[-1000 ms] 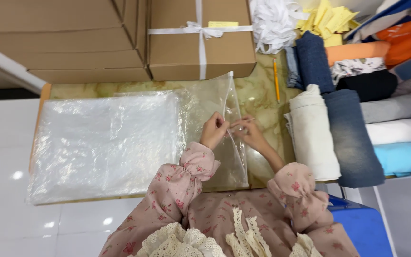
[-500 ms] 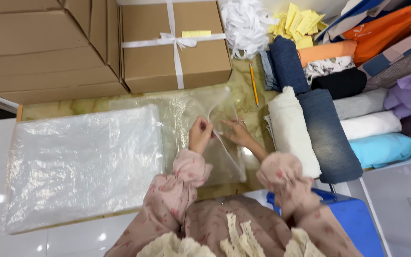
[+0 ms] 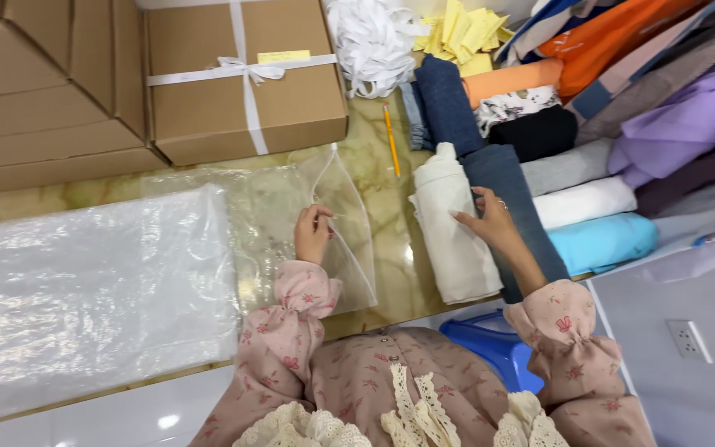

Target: The person writes on a yellow label attached to a cardboard box, then places the box aside. They open a clear plastic bag, insert a folded light blue garment, seal the bag, and set it on the table. Finally, they pick up an empty cardboard box from a stack.

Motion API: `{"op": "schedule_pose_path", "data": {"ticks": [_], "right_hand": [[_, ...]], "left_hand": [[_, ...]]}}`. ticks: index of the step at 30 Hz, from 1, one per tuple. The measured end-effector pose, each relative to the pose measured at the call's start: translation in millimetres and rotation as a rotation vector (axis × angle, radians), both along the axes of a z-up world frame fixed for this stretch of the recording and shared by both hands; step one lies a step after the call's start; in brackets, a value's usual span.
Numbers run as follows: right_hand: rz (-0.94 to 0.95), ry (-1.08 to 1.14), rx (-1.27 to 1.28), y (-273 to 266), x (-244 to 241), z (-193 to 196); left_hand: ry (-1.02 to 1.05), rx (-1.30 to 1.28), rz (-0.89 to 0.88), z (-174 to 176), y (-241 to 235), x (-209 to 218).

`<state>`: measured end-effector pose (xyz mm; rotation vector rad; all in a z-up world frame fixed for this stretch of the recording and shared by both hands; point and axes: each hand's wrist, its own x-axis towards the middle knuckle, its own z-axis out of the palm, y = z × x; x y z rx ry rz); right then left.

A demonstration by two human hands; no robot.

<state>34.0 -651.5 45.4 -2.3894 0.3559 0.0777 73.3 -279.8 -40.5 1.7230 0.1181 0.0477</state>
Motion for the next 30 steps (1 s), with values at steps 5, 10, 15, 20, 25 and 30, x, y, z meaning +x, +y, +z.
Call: {"op": "schedule_pose_path", "data": {"ticks": [5, 10, 15, 20, 25, 30], "right_hand": [[-0.045, 0.040, 0.166, -38.9, -5.4, -0.7], [-0.126, -0.132, 0.268, -85.1, -15.6, 26.5], [-0.169, -0.022, 0.267, -105.4, -28.2, 45.6], [-0.347, -0.168, 0.232, -155.4, -45.6, 24.5], [-0.532, -0.052, 0.006, -220.6, -69.9, -57.6], [-0.718, -0.272, -0.177, -210.7, -90.2, -85.0]], "left_hand": [[0.020, 0.151, -0.012, -43.5, -8.8, 7.6], [-0.026, 0.171, -0.091, -56.8, -18.7, 8.7], [0.171, 0.349, -0.050, -22.3, -30.6, 14.4], [0.287, 0.397, -0.001, -7.5, -46.4, 17.1], [0.215, 0.465, 0.014, -46.5, -46.7, 30.5], [0.208, 0.504, 0.001, -79.8, -48.0, 44.7]]}}
